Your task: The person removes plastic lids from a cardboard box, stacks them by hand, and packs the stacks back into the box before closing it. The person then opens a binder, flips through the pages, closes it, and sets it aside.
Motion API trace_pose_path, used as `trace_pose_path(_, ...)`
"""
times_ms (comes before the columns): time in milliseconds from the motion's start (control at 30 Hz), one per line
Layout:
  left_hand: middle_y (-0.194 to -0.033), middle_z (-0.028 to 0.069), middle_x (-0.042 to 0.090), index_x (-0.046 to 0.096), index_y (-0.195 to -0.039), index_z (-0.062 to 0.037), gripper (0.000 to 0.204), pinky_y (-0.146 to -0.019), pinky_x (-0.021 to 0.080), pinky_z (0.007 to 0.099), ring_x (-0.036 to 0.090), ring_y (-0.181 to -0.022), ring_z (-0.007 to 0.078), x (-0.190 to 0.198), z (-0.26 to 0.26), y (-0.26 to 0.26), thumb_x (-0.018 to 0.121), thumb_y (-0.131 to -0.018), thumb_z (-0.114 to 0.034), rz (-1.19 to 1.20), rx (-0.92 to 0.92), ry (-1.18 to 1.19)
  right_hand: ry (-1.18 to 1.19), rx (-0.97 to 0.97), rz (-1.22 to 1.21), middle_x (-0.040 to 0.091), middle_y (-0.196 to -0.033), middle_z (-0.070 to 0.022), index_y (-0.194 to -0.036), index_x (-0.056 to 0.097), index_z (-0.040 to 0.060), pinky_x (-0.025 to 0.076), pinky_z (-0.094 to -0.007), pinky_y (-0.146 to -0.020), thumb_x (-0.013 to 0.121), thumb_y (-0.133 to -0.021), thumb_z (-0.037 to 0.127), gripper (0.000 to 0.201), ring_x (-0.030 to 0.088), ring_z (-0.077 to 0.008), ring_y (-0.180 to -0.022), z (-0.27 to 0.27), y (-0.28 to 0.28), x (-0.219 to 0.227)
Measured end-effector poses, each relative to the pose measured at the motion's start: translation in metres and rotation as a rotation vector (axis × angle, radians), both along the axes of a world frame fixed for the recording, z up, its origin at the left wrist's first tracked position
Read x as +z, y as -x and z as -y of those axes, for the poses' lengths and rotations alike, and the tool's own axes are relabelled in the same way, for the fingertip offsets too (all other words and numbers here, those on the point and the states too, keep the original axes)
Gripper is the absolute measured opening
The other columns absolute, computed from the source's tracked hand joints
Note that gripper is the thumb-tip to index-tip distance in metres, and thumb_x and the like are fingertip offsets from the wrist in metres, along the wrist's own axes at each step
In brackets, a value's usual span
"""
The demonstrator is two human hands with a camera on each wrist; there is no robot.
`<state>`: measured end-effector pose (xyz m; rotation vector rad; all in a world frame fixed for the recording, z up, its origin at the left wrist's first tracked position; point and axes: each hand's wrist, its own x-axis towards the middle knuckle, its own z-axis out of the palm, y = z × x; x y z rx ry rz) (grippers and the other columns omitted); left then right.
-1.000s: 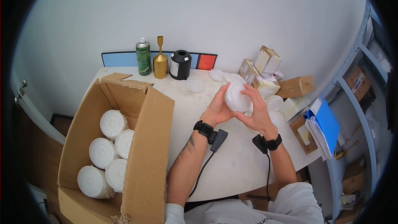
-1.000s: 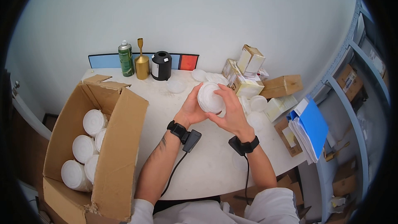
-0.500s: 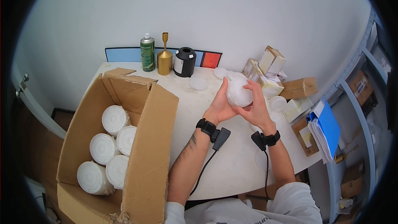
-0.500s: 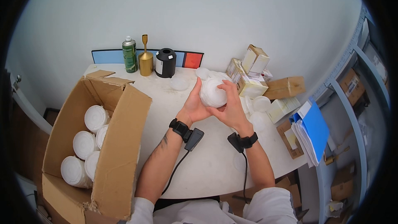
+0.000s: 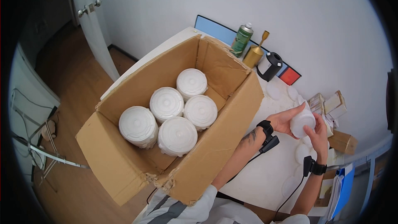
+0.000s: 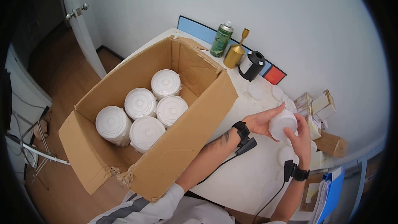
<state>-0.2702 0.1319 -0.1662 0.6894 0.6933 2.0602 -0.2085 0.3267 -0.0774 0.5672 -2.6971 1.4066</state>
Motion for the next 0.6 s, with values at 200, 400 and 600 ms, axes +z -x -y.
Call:
trace_pose_path(200, -0.158, 0.0176, 0.043, 0.038, -0.158, -0.0157, 0.100, -0.102, 0.052, 0.0612, 0.057, -0.131, 0.0405, -0.043, 0.017, 0.018, 0.032, -0.092, -0.090, 0.242, -0.064, -0.298, -0.107, -0.062, -0.334, 0.063, -0.117, -0.0096, -0.128, 0.053, 0.0023, 0.050, -0.0353, -0.098, 0.077, -0.082, 0.006, 0.052, 0.062, -0.0220, -0.111, 0.117, -0.034, 0.067)
trace_pose_path(400, -0.152, 0.0213, 0.050, 0.050, -0.147, -0.0025, 0.068, -0.104, 0.053, 0.0534, 0.059, -0.128, 0.0349, -0.032, 0.033, 0.010, 0.067, -0.100, -0.049, 0.347, -0.048, -0.140, -0.056, 0.567, 0.046, 0.069, -0.114, -0.0082, -0.127, 0.055, 0.0011, 0.057, -0.0310, -0.090, 0.084, -0.086, 0.012, 0.051, 0.068, -0.0152, -0.104, 0.296, -0.010, 0.119)
trace_pose_path(600, -0.150, 0.0203, 0.046, 0.035, -0.154, -0.0102, 0.091, -0.103, 0.049, 0.0618, 0.056, -0.129, 0.0373, -0.064, -0.007, 0.033, 0.054, -0.095, -0.076, 0.172, 0.044, 0.019, -0.387, 0.696, 0.473, 0.070, -0.117, -0.0130, -0.134, 0.056, -0.0030, 0.058, -0.0330, -0.091, 0.080, -0.093, 0.027, 0.056, 0.068, -0.0190, -0.106, 0.403, 0.050, 0.093)
